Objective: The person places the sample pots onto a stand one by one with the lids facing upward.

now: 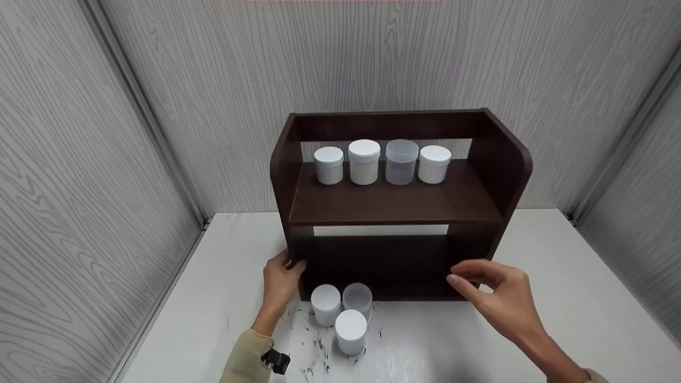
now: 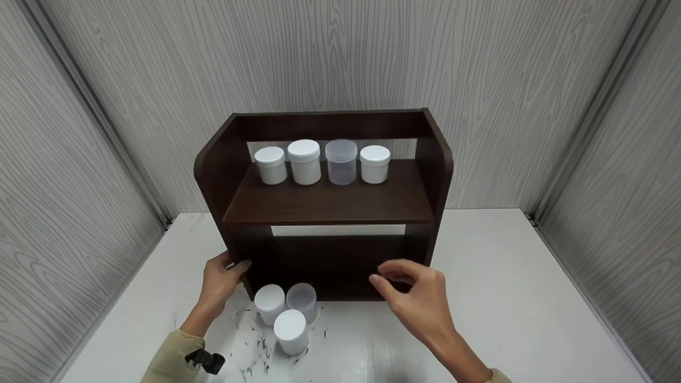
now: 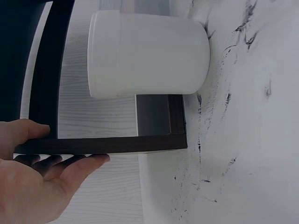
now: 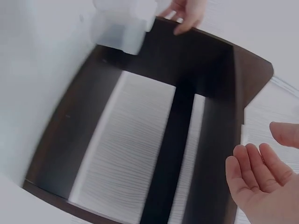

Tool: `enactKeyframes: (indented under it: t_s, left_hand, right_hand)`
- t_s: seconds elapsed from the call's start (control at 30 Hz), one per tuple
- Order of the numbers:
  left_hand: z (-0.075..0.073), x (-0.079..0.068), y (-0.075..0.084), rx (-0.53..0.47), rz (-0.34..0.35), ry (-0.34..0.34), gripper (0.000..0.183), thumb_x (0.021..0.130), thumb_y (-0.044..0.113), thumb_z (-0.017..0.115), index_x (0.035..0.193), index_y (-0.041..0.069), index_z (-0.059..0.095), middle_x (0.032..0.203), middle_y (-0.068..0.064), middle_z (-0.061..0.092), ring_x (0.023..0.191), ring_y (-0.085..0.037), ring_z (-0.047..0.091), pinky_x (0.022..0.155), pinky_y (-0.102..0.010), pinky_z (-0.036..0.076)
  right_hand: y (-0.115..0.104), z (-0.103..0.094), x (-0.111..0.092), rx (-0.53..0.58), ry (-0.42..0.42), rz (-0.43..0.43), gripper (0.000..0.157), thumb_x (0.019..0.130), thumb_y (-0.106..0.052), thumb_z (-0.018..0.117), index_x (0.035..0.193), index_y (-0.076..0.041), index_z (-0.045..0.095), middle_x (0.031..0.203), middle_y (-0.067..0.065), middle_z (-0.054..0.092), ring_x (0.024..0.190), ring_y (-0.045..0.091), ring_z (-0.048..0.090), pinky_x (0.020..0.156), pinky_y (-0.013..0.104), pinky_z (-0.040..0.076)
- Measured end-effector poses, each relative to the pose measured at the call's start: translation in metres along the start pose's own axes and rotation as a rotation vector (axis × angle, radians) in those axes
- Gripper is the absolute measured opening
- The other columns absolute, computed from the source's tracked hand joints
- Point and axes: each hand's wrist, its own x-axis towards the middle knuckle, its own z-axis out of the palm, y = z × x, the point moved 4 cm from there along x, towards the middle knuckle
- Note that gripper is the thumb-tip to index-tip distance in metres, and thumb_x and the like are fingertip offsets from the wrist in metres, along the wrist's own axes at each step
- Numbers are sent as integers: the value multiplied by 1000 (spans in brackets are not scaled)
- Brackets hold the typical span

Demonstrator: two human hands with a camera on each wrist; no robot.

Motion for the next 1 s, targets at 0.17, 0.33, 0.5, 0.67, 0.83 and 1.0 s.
enactKeyframes:
  t_s: [0.17, 0.33, 0.5, 0.67, 0.83, 1.0]
  left_hand:
    - [-1, 0, -1, 6, -2, 2, 48, 100, 8, 66, 142, -12, 56, 138, -30, 62, 126, -42, 63, 99, -47, 57]
    - [-1, 0, 0, 8, -5, 2, 48, 100, 8, 66, 143, -12, 56, 139, -30, 61, 127, -42, 62, 100, -47, 56]
    - [-1, 0, 0, 0, 4, -7, 49, 100, 7, 65, 144, -13, 54, 140, -30, 61, 127, -43, 62, 100, -47, 56]
    - [0, 0, -1, 8, 7, -8, 51, 101, 7, 65, 145, -14, 52, 140, -32, 60, 128, -44, 62, 101, -46, 56]
    - [0, 0, 1, 5, 2, -4, 51, 100, 7, 65, 145, -14, 52, 140, -32, 60, 127, -44, 62, 100, -46, 56]
    - [1, 0, 2, 2, 2, -4, 51, 100, 5, 65, 144, -14, 52, 140, -32, 60, 127, -44, 62, 100, -46, 56]
  right_hand:
    - [18, 9, -14, -25, -71, 113, 13, 89, -9, 86, 98, -16, 81, 94, -6, 77, 87, 13, 74, 83, 20, 58]
    - [30, 19, -28, -39, -186, 207, 11, 91, -16, 85, 100, -15, 80, 96, -5, 77, 91, 12, 74, 86, 25, 59]
    - [39, 27, -36, -23, -280, 231, 16, 92, -24, 85, 103, -13, 79, 98, -6, 78, 93, 13, 75, 85, 28, 60]
    - [43, 38, -44, -11, -344, 203, 16, 92, -26, 84, 102, -15, 79, 99, -6, 77, 94, 13, 75, 87, 31, 60]
    - [44, 50, -50, 10, -403, 187, 20, 90, -30, 86, 102, -15, 80, 101, -6, 77, 94, 13, 74, 87, 34, 61]
    - [46, 63, -56, 27, -449, 181, 26, 86, -33, 90, 102, -15, 79, 97, -9, 76, 92, 16, 73, 85, 32, 61]
